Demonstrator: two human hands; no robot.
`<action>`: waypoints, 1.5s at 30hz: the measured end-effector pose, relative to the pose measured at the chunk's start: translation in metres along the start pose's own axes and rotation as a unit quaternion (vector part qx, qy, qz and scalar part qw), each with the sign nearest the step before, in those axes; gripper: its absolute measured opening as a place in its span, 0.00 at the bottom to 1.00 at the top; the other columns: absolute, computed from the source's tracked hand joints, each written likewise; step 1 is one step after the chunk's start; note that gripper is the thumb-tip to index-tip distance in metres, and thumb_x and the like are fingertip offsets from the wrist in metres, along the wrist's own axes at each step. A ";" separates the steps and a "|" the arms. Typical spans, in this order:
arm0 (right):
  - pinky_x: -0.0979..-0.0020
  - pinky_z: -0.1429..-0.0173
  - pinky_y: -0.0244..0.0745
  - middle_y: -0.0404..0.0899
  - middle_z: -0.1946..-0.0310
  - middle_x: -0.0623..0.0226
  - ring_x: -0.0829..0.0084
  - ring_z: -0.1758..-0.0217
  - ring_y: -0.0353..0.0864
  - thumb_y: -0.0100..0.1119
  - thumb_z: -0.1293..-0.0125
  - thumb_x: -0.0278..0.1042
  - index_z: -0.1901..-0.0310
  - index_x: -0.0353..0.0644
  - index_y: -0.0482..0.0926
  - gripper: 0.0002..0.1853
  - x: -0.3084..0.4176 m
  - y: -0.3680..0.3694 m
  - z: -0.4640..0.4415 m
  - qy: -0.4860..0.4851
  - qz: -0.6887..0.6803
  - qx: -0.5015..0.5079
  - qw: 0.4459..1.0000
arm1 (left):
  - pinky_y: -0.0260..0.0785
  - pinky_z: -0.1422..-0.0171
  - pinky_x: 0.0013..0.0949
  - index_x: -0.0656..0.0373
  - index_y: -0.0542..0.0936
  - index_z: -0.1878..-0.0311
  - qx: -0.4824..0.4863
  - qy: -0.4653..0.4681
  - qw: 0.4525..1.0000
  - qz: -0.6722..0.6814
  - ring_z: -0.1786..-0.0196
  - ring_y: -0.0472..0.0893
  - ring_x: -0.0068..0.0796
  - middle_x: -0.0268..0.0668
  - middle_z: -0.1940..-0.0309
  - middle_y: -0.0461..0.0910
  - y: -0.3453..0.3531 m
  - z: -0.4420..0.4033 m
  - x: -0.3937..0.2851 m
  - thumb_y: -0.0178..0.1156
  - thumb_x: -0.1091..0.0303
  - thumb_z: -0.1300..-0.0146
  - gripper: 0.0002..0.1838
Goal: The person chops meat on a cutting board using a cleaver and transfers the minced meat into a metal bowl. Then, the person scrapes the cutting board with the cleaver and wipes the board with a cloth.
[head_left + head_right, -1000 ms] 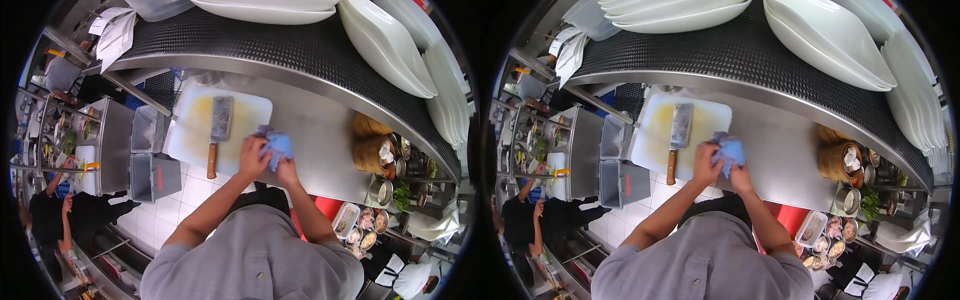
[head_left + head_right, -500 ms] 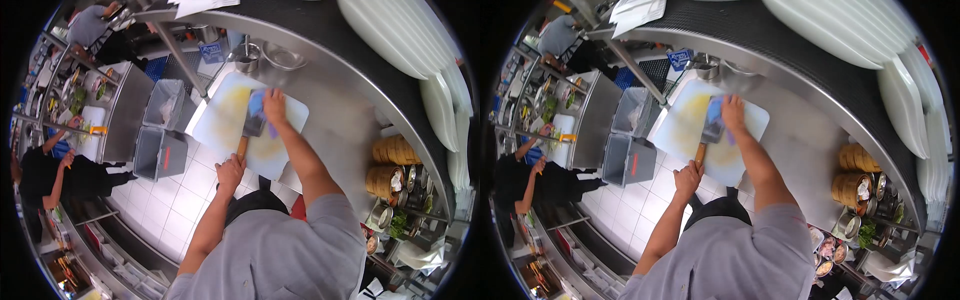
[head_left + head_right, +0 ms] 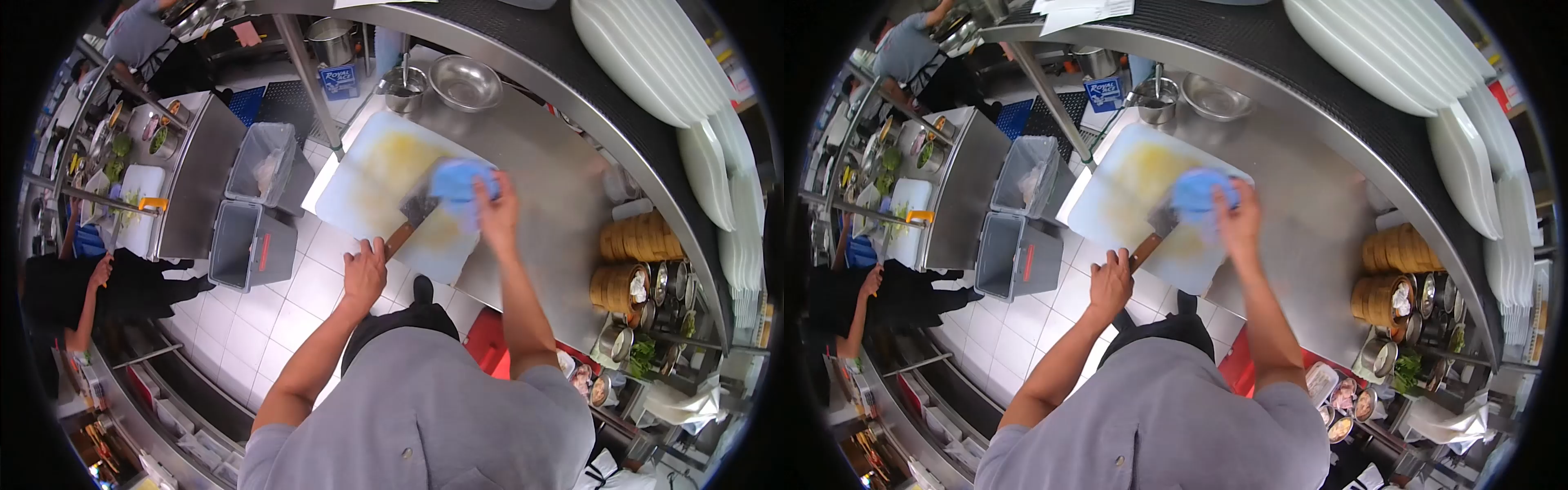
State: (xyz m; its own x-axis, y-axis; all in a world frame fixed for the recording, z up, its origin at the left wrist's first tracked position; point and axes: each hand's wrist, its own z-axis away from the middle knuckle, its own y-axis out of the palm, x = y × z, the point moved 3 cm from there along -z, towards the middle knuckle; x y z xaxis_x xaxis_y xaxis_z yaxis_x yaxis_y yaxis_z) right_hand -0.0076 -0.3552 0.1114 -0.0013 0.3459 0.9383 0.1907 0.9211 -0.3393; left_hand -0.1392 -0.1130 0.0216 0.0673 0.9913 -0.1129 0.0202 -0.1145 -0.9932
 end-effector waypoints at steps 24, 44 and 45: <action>0.47 0.52 0.82 0.82 0.57 0.42 0.43 0.56 0.85 0.60 0.34 0.40 0.44 0.41 0.75 0.20 -0.141 0.110 -0.040 -0.130 0.331 0.208 0.911 | 0.73 0.59 0.30 0.66 0.76 0.57 0.124 -0.280 0.764 0.568 0.67 0.80 0.24 0.35 0.73 0.79 -0.063 0.211 0.086 0.57 0.60 0.25 0.15; 0.50 0.46 0.77 0.74 0.46 0.49 0.43 0.52 0.79 0.59 0.39 0.27 0.43 0.44 0.75 0.20 -0.128 0.087 0.098 -0.185 0.362 0.107 0.907 | 0.72 0.61 0.54 0.62 0.74 0.65 0.037 -0.117 0.979 0.161 0.64 0.82 0.61 0.54 0.69 0.83 0.004 0.018 0.072 0.61 0.48 0.29 0.23; 0.53 0.47 0.79 0.75 0.47 0.49 0.43 0.54 0.81 0.59 0.39 0.28 0.43 0.44 0.75 0.21 -0.133 0.083 0.110 -0.194 0.353 0.124 0.907 | 0.71 0.57 0.56 0.60 0.75 0.65 0.039 -0.103 0.985 0.132 0.63 0.84 0.57 0.51 0.69 0.84 0.013 0.014 0.071 0.61 0.47 0.31 0.23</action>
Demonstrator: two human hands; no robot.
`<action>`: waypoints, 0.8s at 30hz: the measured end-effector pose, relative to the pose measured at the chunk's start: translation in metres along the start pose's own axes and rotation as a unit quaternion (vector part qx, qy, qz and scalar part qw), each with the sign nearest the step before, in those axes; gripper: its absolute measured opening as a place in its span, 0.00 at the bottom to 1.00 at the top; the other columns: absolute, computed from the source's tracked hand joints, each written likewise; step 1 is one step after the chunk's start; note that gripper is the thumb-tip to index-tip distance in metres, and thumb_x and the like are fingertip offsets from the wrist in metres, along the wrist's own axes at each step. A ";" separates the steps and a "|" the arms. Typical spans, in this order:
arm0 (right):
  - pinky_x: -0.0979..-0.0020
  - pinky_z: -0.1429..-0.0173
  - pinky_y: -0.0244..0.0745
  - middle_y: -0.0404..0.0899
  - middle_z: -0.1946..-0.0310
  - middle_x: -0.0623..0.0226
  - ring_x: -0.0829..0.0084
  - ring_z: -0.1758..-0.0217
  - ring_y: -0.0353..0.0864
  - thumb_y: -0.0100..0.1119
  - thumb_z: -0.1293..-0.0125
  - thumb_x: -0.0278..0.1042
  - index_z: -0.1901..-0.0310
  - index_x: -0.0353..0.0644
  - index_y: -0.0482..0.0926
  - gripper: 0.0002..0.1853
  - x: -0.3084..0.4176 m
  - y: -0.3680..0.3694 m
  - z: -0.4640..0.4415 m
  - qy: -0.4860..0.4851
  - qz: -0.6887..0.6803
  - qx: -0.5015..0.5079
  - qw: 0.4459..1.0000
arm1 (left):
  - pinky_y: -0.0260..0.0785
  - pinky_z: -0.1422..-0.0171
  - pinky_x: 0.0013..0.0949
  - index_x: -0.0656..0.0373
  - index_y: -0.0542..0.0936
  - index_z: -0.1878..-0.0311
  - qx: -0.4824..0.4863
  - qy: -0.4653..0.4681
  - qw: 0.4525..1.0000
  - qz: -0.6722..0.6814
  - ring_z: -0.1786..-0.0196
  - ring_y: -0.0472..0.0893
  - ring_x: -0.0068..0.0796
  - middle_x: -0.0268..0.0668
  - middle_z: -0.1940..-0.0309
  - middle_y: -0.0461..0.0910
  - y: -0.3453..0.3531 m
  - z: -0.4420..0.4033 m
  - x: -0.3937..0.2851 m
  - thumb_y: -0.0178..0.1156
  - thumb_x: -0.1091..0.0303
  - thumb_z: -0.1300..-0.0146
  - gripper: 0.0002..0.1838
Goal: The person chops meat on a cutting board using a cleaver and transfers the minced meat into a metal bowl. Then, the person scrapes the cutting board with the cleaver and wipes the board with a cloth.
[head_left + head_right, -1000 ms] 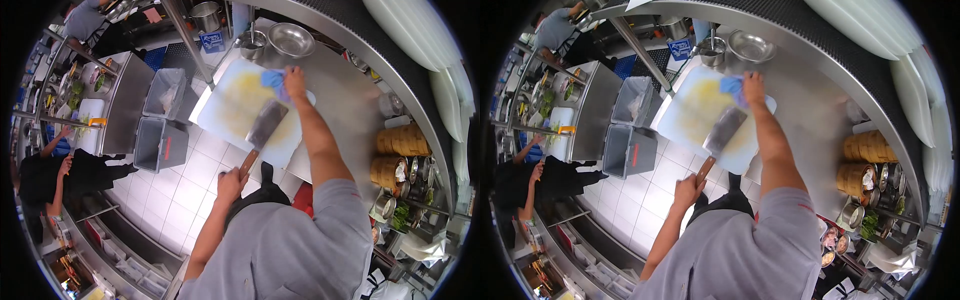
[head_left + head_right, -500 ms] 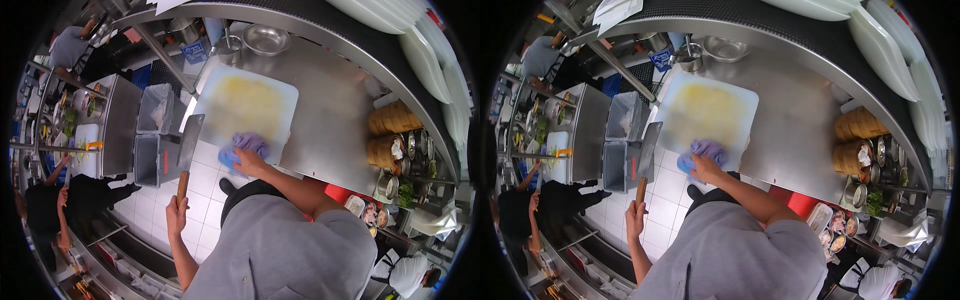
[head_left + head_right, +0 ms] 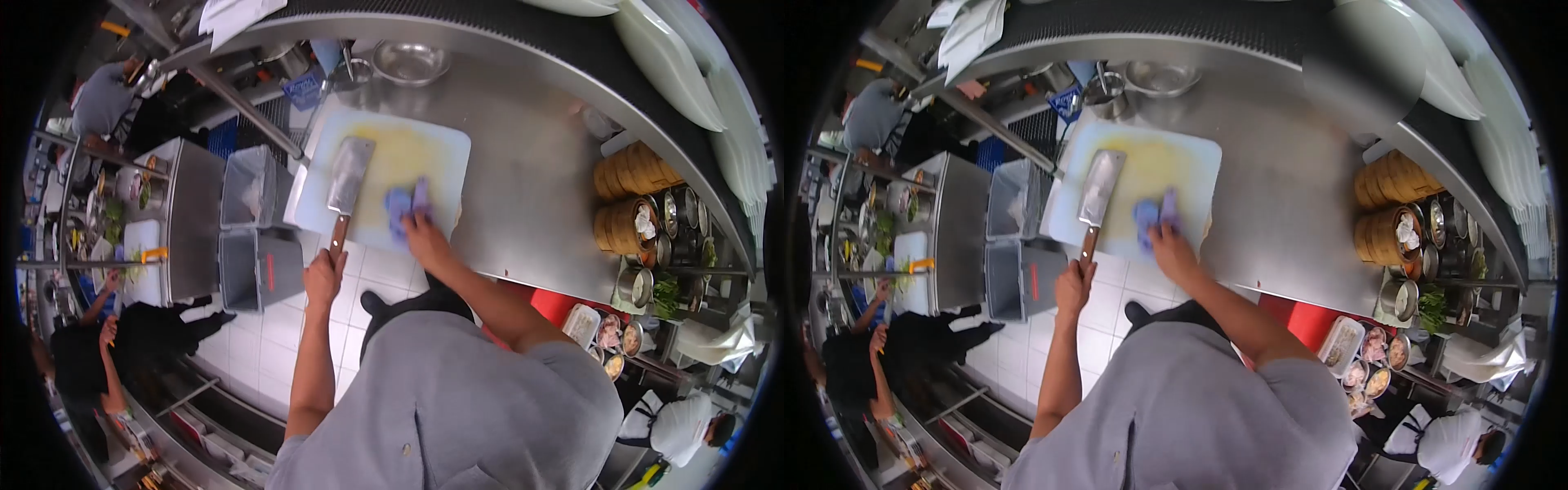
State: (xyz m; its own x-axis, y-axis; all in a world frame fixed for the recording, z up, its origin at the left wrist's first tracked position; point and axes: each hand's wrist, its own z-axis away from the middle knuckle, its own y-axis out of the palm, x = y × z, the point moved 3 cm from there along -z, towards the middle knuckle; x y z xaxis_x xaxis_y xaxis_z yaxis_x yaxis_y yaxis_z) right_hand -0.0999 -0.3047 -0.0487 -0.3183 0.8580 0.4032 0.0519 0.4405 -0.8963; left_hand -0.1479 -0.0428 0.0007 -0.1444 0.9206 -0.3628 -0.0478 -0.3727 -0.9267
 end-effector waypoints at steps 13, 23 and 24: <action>0.51 0.38 0.75 0.73 0.43 0.52 0.44 0.43 0.77 0.59 0.39 0.31 0.44 0.48 0.75 0.20 -0.034 -0.009 -0.038 0.050 -0.002 0.011 0.999 | 0.76 0.52 0.45 0.63 0.77 0.42 -0.032 -0.066 0.978 0.197 0.58 0.85 0.46 0.49 0.59 0.84 -0.007 0.010 0.036 0.63 0.49 0.30 0.26; 0.53 0.39 0.75 0.77 0.44 0.49 0.45 0.43 0.77 0.65 0.41 0.37 0.39 0.44 0.77 0.26 -0.185 -0.161 0.090 0.227 0.017 0.056 0.972 | 0.78 0.50 0.43 0.62 0.85 0.57 0.187 -0.247 0.949 0.063 0.56 0.88 0.49 0.49 0.62 0.88 0.084 0.207 0.276 0.64 0.53 0.33 0.18; 0.53 0.39 0.75 0.77 0.44 0.49 0.45 0.43 0.77 0.65 0.41 0.37 0.39 0.44 0.77 0.26 -0.183 -0.142 0.103 0.235 0.017 0.058 0.970 | 0.78 0.50 0.42 0.62 0.85 0.58 0.182 -0.256 0.946 0.084 0.56 0.88 0.48 0.48 0.62 0.88 0.081 0.219 0.278 0.63 0.55 0.33 0.17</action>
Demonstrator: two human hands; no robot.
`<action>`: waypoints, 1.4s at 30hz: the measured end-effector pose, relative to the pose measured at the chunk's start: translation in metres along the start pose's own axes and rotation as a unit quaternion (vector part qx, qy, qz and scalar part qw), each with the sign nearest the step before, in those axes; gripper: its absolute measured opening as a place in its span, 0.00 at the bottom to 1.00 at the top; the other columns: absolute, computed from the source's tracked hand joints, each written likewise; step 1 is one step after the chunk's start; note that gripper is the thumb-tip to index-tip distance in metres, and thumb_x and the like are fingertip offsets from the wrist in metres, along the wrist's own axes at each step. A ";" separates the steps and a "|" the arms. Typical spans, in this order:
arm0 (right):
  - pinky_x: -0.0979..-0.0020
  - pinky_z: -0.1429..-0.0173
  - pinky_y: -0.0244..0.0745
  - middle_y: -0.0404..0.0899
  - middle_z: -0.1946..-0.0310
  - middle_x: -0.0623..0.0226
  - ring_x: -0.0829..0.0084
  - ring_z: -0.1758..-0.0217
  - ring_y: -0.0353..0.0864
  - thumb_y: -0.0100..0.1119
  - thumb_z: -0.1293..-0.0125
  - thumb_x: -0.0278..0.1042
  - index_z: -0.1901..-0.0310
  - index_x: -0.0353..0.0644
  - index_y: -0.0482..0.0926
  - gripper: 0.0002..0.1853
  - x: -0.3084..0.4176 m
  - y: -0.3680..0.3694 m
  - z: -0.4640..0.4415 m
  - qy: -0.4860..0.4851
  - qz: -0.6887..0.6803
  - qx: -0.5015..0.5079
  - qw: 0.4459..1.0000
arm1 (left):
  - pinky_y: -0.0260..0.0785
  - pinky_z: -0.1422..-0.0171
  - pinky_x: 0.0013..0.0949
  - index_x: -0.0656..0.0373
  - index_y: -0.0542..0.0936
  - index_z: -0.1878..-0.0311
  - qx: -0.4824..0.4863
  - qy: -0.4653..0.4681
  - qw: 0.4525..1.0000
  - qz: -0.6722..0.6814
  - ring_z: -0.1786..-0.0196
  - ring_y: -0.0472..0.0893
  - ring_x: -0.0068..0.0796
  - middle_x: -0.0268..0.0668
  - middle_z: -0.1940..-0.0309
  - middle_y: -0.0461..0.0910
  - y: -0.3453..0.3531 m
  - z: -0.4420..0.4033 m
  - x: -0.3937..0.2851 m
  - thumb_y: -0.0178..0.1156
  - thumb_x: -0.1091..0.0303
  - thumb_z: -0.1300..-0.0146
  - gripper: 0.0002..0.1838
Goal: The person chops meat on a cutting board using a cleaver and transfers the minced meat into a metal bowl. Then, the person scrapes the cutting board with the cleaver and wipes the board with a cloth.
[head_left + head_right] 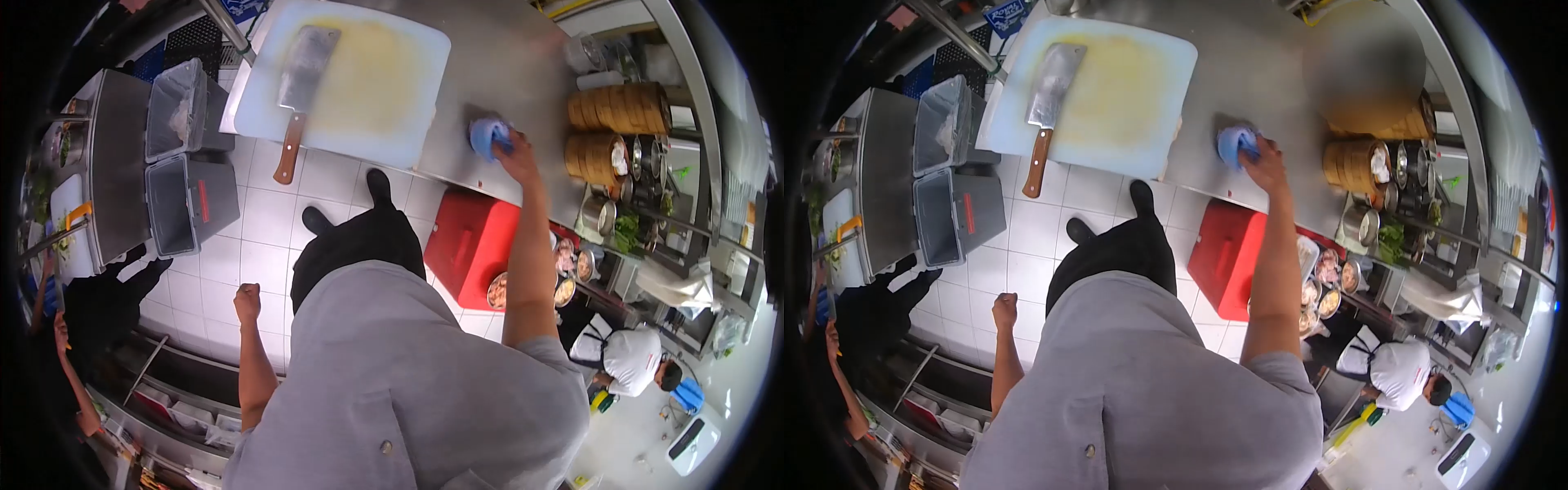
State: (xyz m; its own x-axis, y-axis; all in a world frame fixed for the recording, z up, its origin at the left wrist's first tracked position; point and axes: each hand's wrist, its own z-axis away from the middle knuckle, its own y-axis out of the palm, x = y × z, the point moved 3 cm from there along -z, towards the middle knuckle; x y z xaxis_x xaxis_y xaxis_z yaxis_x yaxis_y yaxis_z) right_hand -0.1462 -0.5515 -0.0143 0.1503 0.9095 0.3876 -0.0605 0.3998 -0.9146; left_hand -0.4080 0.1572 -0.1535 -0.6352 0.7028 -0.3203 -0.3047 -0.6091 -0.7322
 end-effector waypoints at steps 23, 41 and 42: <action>0.50 0.37 0.65 0.67 0.40 0.56 0.50 0.38 0.68 0.63 0.37 0.30 0.41 0.57 0.76 0.22 0.238 0.105 -0.107 -0.127 0.064 -0.087 0.986 | 0.68 0.42 0.56 0.57 0.76 0.61 -0.200 0.281 0.926 -0.150 0.65 0.85 0.48 0.45 0.71 0.84 -0.065 -0.023 -0.353 0.55 0.46 0.27 0.21; 0.48 0.37 0.73 0.70 0.37 0.50 0.42 0.40 0.69 0.60 0.42 0.24 0.44 0.40 0.80 0.21 0.024 0.033 -0.228 -0.330 0.176 -0.014 0.927 | 0.59 0.28 0.56 0.57 0.77 0.44 -0.193 0.199 0.959 -0.051 0.54 0.84 0.44 0.40 0.61 0.86 -0.051 -0.011 -0.358 0.61 0.51 0.31 0.22; 0.46 0.36 0.71 0.69 0.38 0.49 0.42 0.38 0.68 0.61 0.43 0.26 0.45 0.39 0.80 0.21 0.001 0.044 -0.192 -0.325 0.245 -0.004 0.913 | 0.59 0.28 0.56 0.57 0.78 0.45 -0.205 0.210 0.955 -0.042 0.54 0.83 0.44 0.40 0.62 0.86 -0.050 -0.013 -0.360 0.62 0.52 0.32 0.21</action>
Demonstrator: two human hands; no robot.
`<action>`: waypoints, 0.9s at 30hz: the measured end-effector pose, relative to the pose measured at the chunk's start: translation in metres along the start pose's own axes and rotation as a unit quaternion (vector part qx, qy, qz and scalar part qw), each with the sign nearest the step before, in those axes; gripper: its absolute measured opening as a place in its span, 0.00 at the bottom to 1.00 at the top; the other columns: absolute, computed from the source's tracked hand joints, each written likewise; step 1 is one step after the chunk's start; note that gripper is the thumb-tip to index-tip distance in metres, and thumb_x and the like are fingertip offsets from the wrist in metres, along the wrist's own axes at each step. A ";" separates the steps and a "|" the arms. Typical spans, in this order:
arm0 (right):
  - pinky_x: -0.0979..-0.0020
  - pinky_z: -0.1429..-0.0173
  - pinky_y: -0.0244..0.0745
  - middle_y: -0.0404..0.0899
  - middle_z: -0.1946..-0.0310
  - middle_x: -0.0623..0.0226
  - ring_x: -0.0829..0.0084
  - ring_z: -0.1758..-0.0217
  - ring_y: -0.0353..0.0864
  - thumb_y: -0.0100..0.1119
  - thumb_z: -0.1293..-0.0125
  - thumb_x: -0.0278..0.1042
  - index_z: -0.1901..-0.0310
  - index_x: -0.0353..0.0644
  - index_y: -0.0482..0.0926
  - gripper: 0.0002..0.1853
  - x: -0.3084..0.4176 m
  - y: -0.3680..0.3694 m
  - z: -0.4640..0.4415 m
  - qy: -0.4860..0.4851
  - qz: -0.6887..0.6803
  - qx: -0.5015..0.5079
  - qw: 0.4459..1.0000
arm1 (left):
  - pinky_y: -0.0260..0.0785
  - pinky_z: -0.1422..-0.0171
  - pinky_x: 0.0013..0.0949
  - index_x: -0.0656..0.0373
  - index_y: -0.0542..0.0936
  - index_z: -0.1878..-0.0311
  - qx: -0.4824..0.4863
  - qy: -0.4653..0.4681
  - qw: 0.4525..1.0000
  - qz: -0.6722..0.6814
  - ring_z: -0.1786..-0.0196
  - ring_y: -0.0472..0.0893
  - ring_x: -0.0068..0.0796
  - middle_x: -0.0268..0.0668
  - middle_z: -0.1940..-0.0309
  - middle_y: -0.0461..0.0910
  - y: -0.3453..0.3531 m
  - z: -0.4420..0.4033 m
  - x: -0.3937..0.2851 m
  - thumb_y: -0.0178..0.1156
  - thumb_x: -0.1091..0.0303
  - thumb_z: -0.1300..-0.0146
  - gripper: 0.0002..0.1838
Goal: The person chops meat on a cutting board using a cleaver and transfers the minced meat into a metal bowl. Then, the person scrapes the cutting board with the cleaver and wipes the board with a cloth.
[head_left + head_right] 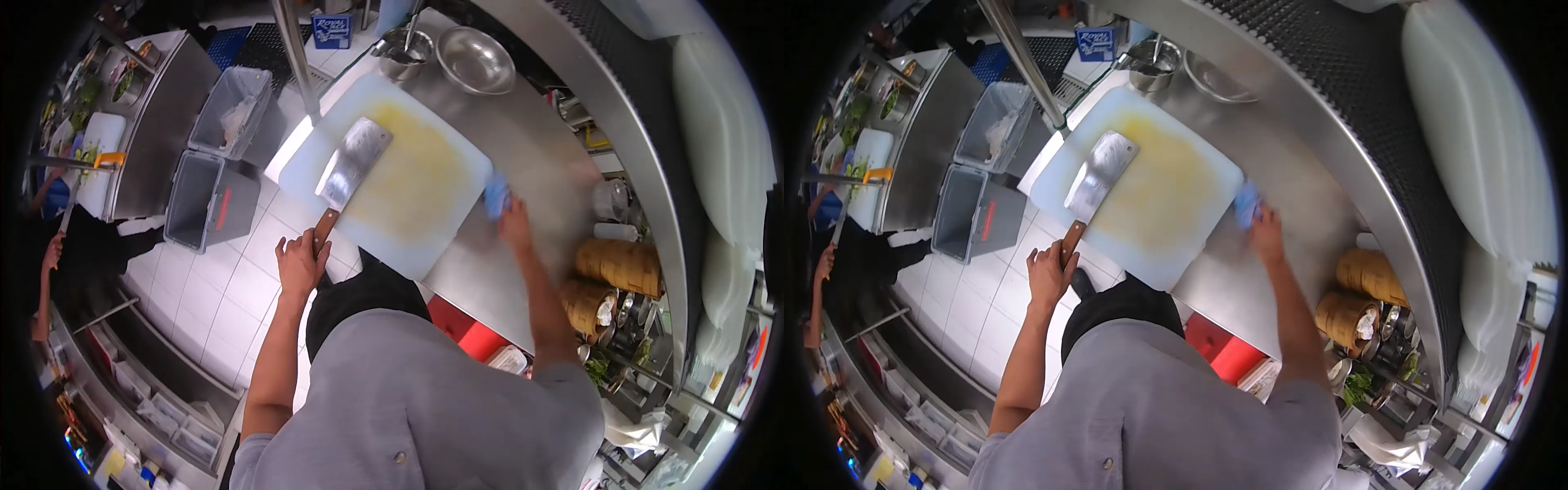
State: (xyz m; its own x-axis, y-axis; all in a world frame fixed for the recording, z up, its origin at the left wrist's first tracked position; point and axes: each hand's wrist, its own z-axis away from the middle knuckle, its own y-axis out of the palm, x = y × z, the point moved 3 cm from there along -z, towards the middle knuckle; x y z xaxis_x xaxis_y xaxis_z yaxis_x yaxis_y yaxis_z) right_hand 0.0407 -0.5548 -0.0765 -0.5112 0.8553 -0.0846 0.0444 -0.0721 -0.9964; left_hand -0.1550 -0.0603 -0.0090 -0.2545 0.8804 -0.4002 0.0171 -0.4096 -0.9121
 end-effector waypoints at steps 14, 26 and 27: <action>0.51 0.46 0.77 0.74 0.50 0.47 0.46 0.51 0.80 0.58 0.43 0.23 0.41 0.40 0.75 0.25 0.186 -0.193 0.062 0.119 -0.246 0.080 0.959 | 0.61 0.31 0.62 0.58 0.75 0.44 0.037 0.017 0.996 0.074 0.57 0.84 0.48 0.42 0.65 0.86 0.010 -0.010 0.015 0.65 0.56 0.36 0.22; 0.54 0.38 0.75 0.74 0.46 0.48 0.46 0.44 0.75 0.68 0.41 0.28 0.45 0.47 0.82 0.20 0.302 -0.108 -0.115 0.128 -0.390 -0.175 0.895 | 0.59 0.30 0.65 0.52 0.75 0.44 0.008 0.034 0.996 0.079 0.60 0.86 0.51 0.47 0.72 0.85 0.002 0.002 0.025 0.60 0.50 0.31 0.20; 0.54 0.38 0.75 0.74 0.45 0.49 0.47 0.42 0.75 0.68 0.43 0.26 0.45 0.48 0.82 0.21 0.312 -0.104 -0.122 0.100 -0.350 -0.162 0.917 | 0.59 0.30 0.65 0.53 0.75 0.45 0.010 0.037 0.996 0.077 0.61 0.86 0.51 0.48 0.73 0.85 0.002 0.002 0.024 0.59 0.50 0.30 0.20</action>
State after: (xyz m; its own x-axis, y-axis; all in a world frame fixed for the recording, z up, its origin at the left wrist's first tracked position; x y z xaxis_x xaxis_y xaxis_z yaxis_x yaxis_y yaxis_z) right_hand -0.0191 -0.2180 0.0014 -0.3459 0.7126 0.6104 0.0339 0.6596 -0.7508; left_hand -0.1631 -0.0405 -0.0201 -0.1783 0.8214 -0.5417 0.0315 -0.5455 -0.8375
